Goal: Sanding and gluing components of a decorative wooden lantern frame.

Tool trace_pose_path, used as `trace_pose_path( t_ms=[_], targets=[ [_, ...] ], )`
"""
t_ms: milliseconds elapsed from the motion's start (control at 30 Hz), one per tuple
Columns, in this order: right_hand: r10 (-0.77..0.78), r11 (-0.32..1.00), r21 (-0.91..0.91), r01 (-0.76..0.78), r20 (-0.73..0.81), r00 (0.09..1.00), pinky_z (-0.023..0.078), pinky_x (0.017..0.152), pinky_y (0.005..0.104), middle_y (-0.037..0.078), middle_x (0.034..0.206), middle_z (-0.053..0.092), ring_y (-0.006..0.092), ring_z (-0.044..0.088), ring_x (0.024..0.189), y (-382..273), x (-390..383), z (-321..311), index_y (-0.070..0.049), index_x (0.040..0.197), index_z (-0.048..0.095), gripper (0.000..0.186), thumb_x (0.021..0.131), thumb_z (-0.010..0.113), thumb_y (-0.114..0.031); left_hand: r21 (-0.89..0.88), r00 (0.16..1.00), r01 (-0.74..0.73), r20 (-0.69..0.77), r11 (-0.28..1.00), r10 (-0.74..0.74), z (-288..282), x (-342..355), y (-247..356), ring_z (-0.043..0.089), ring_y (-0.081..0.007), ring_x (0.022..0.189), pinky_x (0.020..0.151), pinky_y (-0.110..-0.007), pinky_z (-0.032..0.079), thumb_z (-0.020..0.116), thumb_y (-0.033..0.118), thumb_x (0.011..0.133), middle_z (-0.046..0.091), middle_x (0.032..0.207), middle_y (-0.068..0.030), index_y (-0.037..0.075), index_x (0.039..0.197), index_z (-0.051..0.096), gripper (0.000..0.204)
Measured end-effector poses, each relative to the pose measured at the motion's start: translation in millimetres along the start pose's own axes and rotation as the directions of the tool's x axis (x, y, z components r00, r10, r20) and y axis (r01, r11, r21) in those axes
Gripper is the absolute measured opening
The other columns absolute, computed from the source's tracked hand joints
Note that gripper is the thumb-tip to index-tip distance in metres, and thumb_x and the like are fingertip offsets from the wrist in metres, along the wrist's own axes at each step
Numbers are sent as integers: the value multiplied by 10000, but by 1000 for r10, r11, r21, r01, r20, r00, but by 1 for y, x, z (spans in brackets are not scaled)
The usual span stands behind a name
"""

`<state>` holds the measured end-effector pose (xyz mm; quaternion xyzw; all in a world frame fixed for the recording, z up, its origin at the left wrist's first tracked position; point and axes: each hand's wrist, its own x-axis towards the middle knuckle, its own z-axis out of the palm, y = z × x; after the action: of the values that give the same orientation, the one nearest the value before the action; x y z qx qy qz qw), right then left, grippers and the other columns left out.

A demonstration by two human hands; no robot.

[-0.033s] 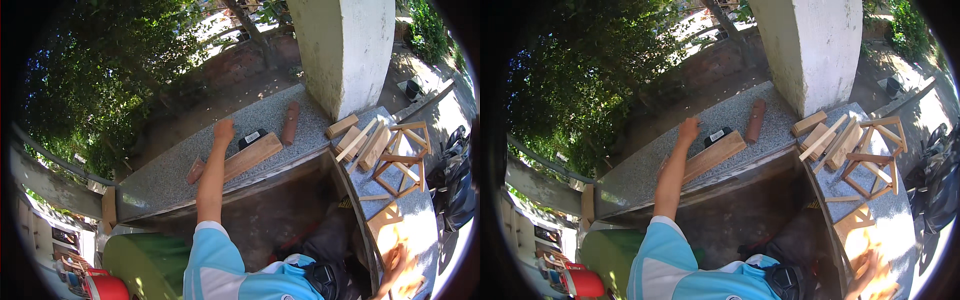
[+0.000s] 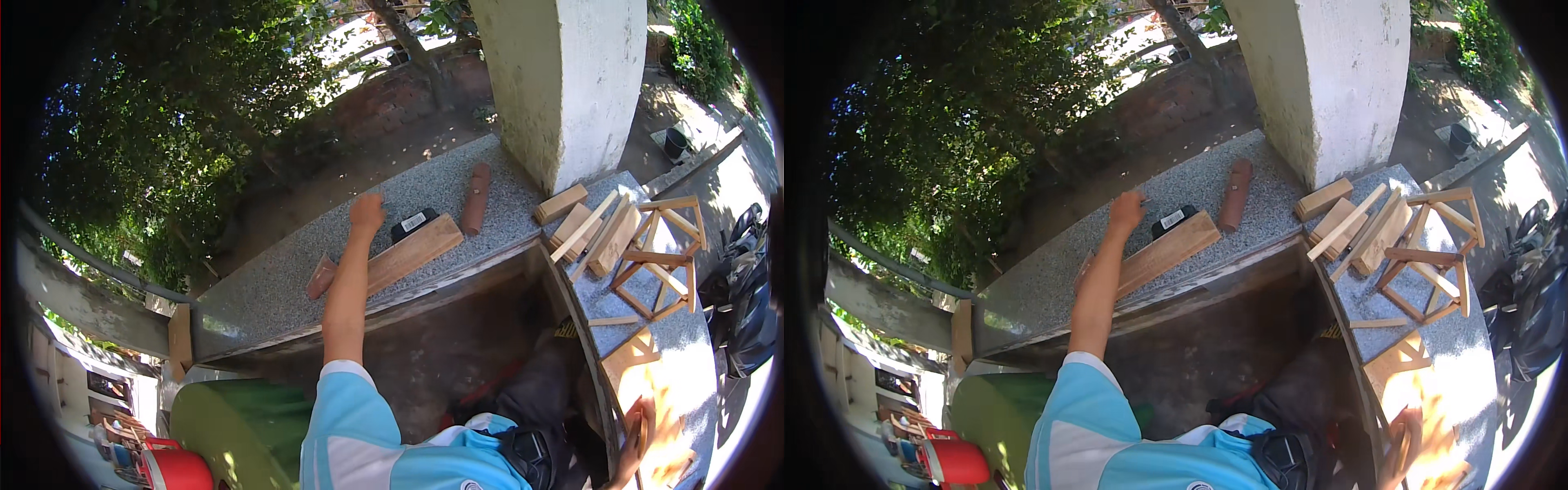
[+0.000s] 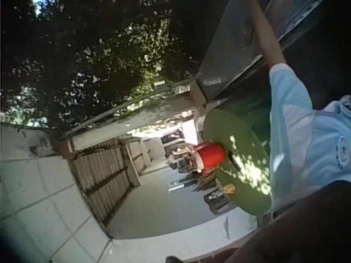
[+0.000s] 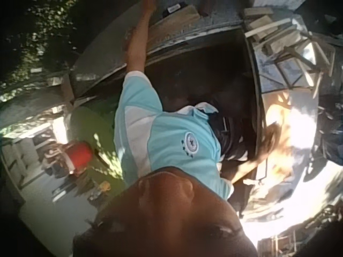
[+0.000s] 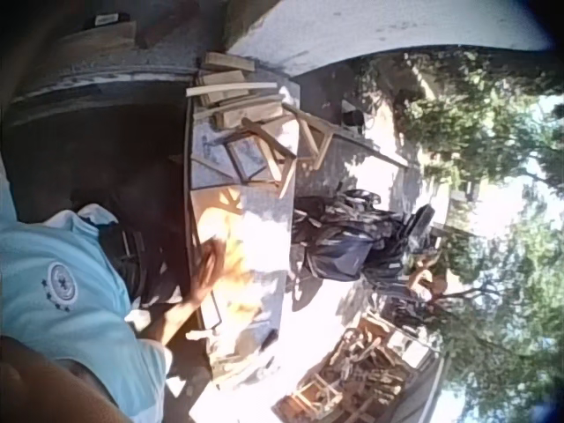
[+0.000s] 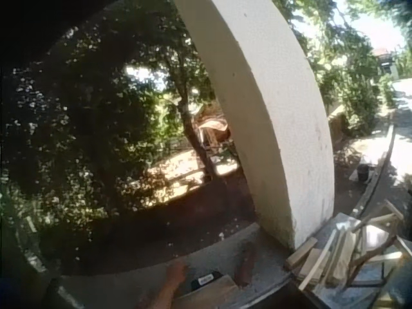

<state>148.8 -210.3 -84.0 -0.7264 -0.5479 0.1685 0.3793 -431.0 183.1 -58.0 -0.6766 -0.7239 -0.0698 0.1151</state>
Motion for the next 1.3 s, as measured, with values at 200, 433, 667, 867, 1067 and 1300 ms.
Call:
trace_pose_path(
  t_ms=[200, 433, 667, 867, 1067, 1300],
  targets=[
    [239, 965, 0, -261, -408, 881, 425, 823, 290, 169, 1048, 535, 206, 519, 958, -36, 28, 20, 86, 1034, 494, 225, 907, 426, -86, -163, 980, 92, 188, 982, -60, 3, -13, -5, 587, -307, 866, 723, -419, 468, 665, 289, 686, 616, 873, -128, 96, 890, 638, 282],
    [223, 946, 291, -139, -276, 935, 411, 823, 307, 109, 1070, 539, 225, 517, 930, -48, 46, 37, -16, 1095, 485, 239, 864, 471, -77, -279, 994, 1, -107, 960, -32, -29, -32, 21, 547, -312, 916, 752, -384, 442, 653, 297, 723, 599, 901, -126, 73, 947, 604, 320],
    [-224, 677, 734, 51, 140, 965, 346, 950, 415, 168, 1146, 507, 281, 465, 1106, -59, 49, 27, -29, 1109, 479, 288, 885, 464, -210, -699, 891, -455, -351, 552, 290, -59, -163, 181, 548, -260, 742, 675, -330, 429, 647, 86, 723, 578, 746, -92, 15, 722, 578, 99],
    [-377, 905, 311, 291, 267, 887, 392, 866, 336, 115, 1059, 525, 208, 505, 965, -36, 44, 24, 23, 1062, 500, 224, 863, 463, -72, -873, 745, -487, -426, -18, 513, -59, -253, 347, 533, -264, 788, 729, -362, 411, 628, 109, 733, 536, 820, -88, 35, 706, 540, 119],
    [169, 953, 290, -90, -261, 950, 407, 837, 294, 117, 1042, 553, 189, 518, 946, -30, 44, 10, 17, 1128, 495, 290, 913, 397, -151, -878, 751, -422, -478, -227, 456, -48, -254, 416, 513, -303, 849, 746, -372, 408, 521, 29, 787, 508, 883, -147, 1, 877, 514, 94],
    [200, 896, 438, -74, -248, 948, 416, 793, 273, 127, 1095, 530, 158, 526, 936, -50, 45, 27, 30, 1040, 524, 288, 915, 427, -210, -976, 870, -121, -191, -178, 454, -27, -247, 421, 526, -275, 885, 790, -341, 403, 401, 114, 881, 528, 937, -152, -26, 960, 495, 187]
  ],
)
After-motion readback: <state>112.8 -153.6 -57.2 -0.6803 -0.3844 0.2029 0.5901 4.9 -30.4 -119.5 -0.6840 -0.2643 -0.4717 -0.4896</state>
